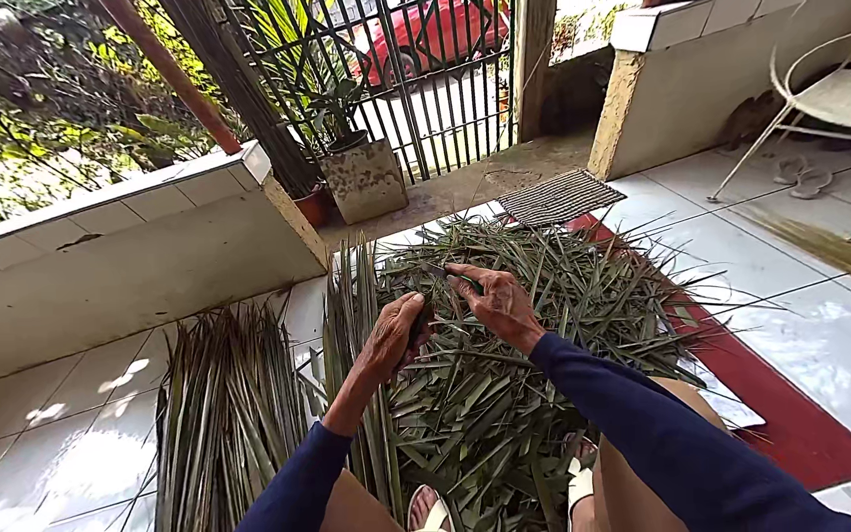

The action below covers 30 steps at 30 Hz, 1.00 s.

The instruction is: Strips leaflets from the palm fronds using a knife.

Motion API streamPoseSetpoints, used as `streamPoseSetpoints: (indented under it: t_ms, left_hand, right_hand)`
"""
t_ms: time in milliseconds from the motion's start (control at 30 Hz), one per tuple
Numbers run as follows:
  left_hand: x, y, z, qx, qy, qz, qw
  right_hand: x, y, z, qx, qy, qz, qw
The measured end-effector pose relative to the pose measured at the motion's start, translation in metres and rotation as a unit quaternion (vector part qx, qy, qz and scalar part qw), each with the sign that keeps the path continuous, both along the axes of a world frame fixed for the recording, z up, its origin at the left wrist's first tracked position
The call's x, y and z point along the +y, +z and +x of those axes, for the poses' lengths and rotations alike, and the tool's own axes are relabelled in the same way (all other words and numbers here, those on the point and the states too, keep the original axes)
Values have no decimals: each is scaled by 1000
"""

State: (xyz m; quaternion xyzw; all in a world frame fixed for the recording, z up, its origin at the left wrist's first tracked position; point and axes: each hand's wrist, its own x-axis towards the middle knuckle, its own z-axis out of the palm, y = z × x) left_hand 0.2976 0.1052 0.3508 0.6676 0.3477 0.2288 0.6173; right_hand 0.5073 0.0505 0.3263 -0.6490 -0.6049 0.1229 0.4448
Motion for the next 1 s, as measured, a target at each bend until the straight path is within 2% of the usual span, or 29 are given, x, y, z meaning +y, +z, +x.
streamPoseSetpoints:
  t_ms: [233,567,767,867,1000]
  left_hand:
    - [-1,3,-10,11,-14,4,1000]
    - [-2,-2,-32,41,-51,3,998]
    - [3,-6,-33,6,39,-25,999]
    - [8,-8,-13,-34,78,-5,996]
    - [13,-9,19,-83,131,42,987]
  right_hand:
    - [7,2,1,-3,-42,22,999]
    - [50,-7,80,124,-96,0,988]
    - [47,-9,100,172,-213,44,961]
    - [31,0,74,175,-152,-12,973]
    - [10,-2,7,147,18,-80,986]
